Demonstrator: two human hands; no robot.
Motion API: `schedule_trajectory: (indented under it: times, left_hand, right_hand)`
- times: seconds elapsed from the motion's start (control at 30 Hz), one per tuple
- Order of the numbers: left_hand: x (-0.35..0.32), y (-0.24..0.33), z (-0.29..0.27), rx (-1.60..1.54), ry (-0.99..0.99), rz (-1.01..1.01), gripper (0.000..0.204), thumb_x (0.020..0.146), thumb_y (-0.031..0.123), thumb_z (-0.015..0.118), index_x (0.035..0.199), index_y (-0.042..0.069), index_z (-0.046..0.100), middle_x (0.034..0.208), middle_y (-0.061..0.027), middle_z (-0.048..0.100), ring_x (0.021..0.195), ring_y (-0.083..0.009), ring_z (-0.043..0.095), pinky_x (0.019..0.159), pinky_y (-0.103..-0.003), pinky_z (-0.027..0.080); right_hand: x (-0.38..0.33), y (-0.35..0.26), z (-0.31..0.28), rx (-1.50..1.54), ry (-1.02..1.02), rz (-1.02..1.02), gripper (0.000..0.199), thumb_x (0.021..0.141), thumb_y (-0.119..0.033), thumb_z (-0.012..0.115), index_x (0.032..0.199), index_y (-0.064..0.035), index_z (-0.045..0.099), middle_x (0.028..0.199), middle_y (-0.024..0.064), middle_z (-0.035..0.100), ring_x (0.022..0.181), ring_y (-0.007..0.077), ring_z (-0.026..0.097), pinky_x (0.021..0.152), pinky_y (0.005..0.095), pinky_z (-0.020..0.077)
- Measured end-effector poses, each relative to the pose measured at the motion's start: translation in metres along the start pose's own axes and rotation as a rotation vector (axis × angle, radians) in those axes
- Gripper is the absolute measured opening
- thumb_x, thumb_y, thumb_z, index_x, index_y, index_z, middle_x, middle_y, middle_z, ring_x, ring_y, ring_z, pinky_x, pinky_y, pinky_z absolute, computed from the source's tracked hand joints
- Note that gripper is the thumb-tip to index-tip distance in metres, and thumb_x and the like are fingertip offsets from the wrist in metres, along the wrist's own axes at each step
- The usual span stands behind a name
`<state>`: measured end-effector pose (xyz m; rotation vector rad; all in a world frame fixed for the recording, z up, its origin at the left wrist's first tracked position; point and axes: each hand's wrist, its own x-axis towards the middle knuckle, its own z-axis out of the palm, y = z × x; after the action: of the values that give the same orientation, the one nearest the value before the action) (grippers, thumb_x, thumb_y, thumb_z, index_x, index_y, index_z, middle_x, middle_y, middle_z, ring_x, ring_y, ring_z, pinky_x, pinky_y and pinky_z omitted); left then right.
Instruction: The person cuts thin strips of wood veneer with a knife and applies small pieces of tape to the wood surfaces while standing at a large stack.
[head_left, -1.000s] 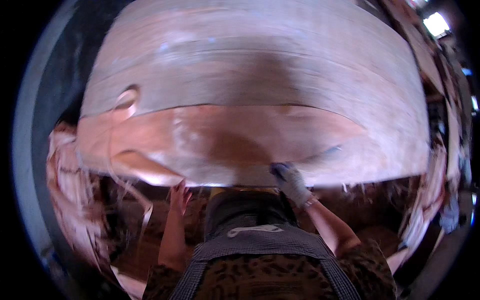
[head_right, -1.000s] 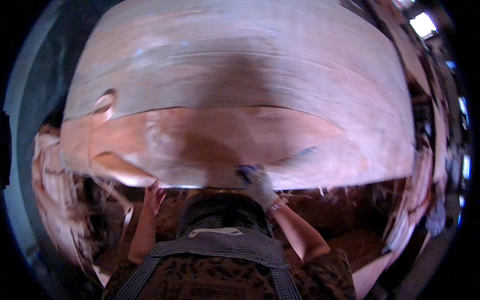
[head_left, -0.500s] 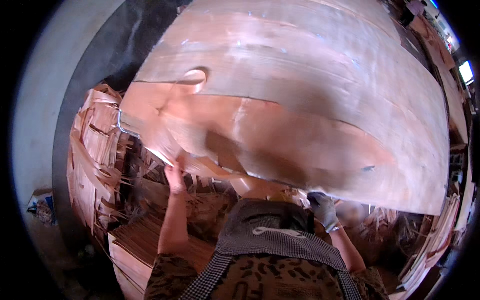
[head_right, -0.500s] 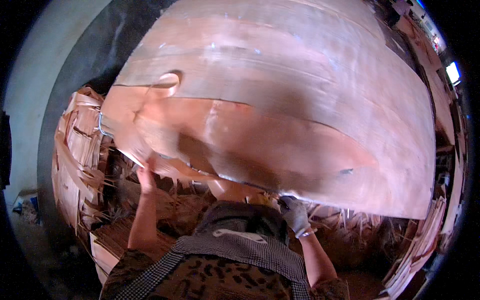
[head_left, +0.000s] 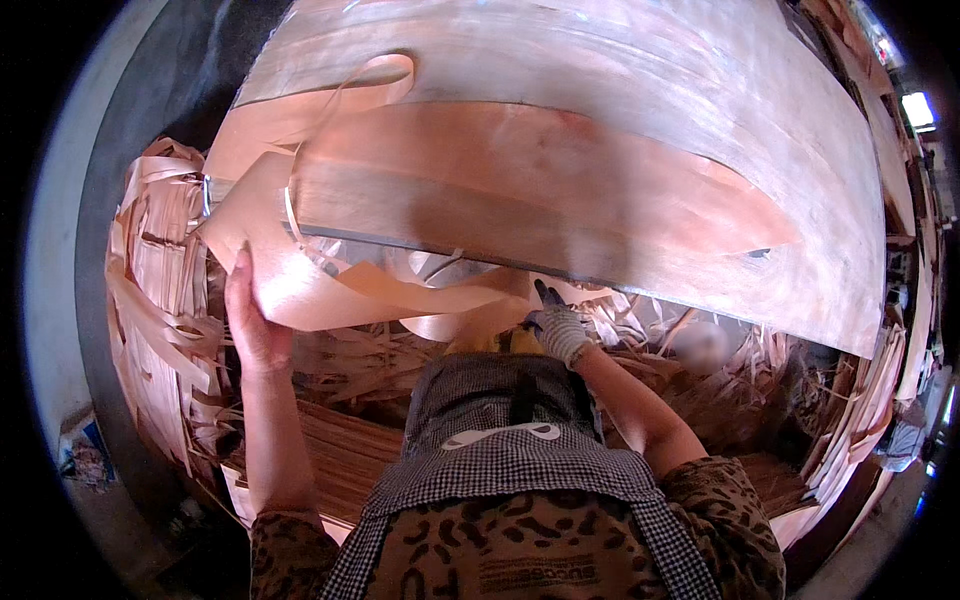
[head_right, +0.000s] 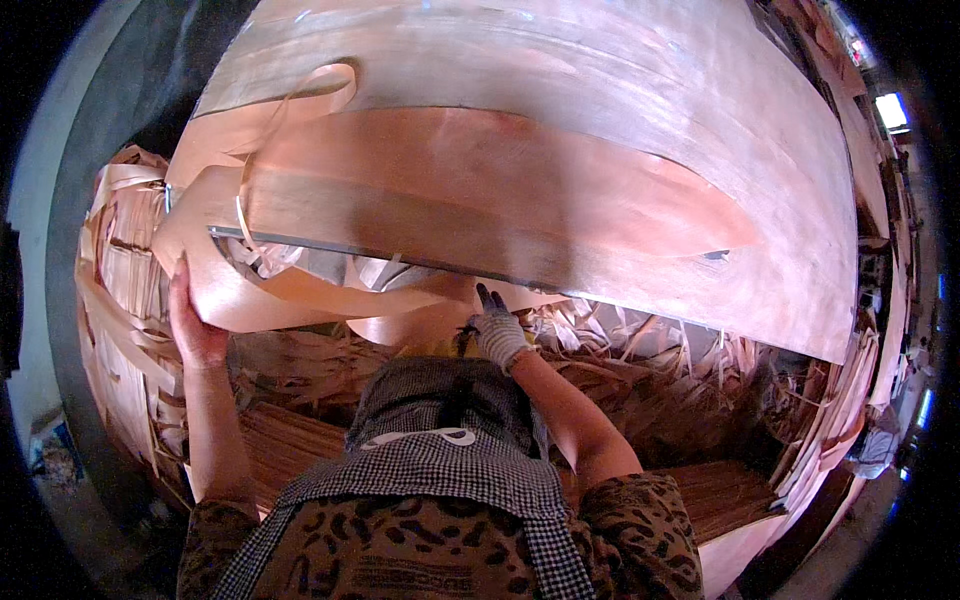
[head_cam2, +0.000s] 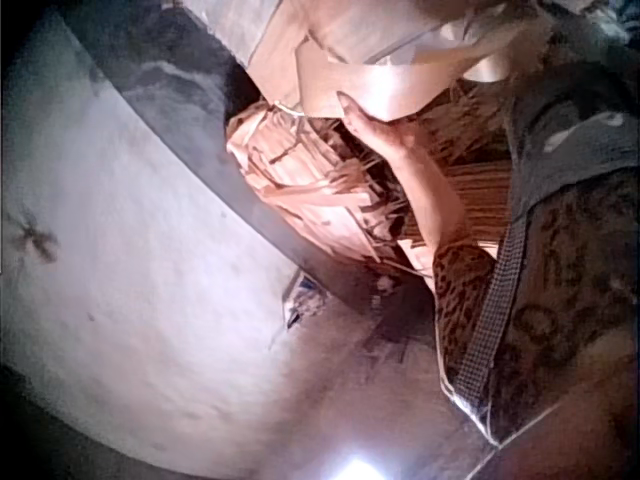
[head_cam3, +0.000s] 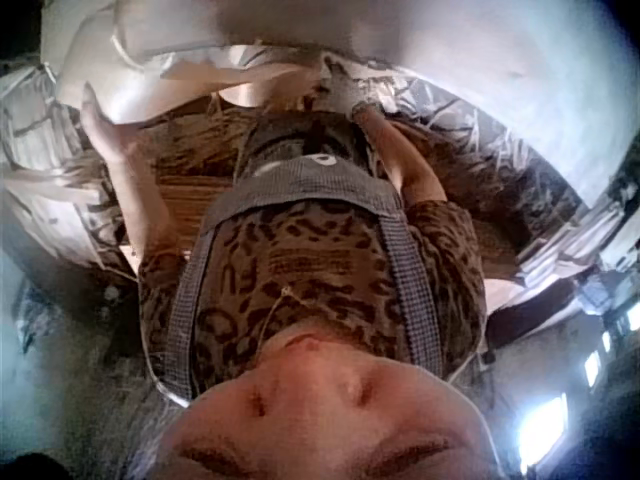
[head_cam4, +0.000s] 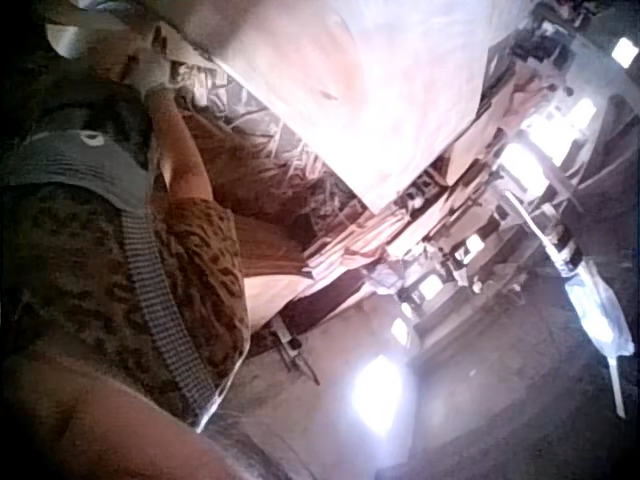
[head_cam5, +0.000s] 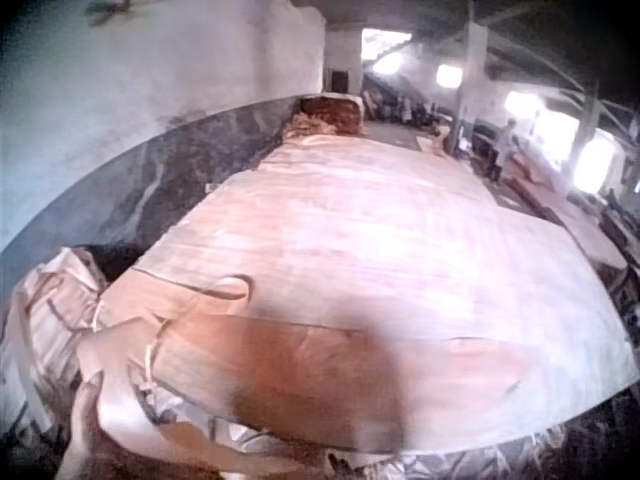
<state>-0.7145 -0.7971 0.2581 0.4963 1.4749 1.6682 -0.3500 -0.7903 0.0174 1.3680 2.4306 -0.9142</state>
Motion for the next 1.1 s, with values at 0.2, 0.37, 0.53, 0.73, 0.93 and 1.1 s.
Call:
schedule_trajectory:
  times: [0.2,0.37,0.53,0.73,0.93,1.1]
  left_hand:
    - [0.002,0.043,-0.002,-0.083,-0.076,-0.048,0.044,0.09,0.036,0.045,0.123,0.006,0.047,0.115,-0.0072,0.056,0.102,-0.0195,0.056,0.088,-0.035,0.046]
    - [0.037,0.072,-0.011,-0.18,-0.185,-0.11,0.047,0.09,0.04,0.045,0.122,0.004,0.048,0.118,-0.01,0.055,0.101,-0.0209,0.057,0.083,-0.037,0.049]
    - [0.06,0.061,-0.051,-0.245,-0.295,0.148,0.062,0.091,0.048,0.038,0.13,-0.001,0.035,0.127,-0.0162,0.047,0.111,-0.0249,0.051,0.093,-0.04,0.044]
    - [-0.041,-0.127,-0.066,-0.198,-0.083,-0.384,0.077,0.085,0.064,0.027,0.139,0.009,0.02,0.14,-0.0117,0.031,0.127,-0.0267,0.031,0.103,-0.043,0.028]
    - [-0.013,-0.113,-0.008,-0.377,-0.368,-0.267,0.064,0.091,0.054,0.026,0.136,0.007,0.028,0.136,-0.0099,0.037,0.123,-0.0242,0.038,0.1,-0.041,0.033]
    - [-0.021,-0.073,0.026,-0.616,-0.255,-0.28,0.049,0.093,0.036,0.038,0.13,0.004,0.037,0.128,-0.0097,0.047,0.117,-0.0227,0.045,0.097,-0.037,0.036]
  right_hand:
    - [0.054,-0.031,0.016,0.06,0.103,-0.122,0.027,0.081,-0.017,0.054,0.108,-0.0155,0.057,0.134,0.0154,0.036,0.118,0.0306,0.042,0.092,0.0408,0.0396]
    - [0.047,-0.052,-0.005,0.29,0.158,-0.233,0.025,0.08,-0.012,0.052,0.104,-0.0109,0.057,0.104,0.0162,0.057,0.091,0.0344,0.057,0.079,0.0417,0.0459]
    - [-0.033,-0.078,-0.091,0.279,0.203,-0.284,0.025,0.077,-0.019,0.055,0.1,-0.0106,0.06,0.095,0.0143,0.058,0.084,0.033,0.058,0.074,0.0426,0.0468]
    - [-0.054,-0.089,-0.183,0.346,0.247,-0.395,0.023,0.078,-0.017,0.058,0.098,-0.0083,0.062,0.091,0.0143,0.062,0.077,0.0306,0.06,0.069,0.0365,0.0492]
    - [-0.042,-0.115,-0.268,0.512,0.266,-0.426,0.013,0.082,-0.006,0.058,0.093,-0.0026,0.062,0.083,0.0068,0.063,0.074,0.0156,0.059,0.07,0.0284,0.0487]
    - [-0.043,-0.132,-0.348,0.883,0.33,-0.099,0.019,0.08,-0.012,0.061,0.097,-0.0044,0.065,0.077,0.0004,0.06,0.058,0.0054,0.051,0.053,0.0189,0.0438]
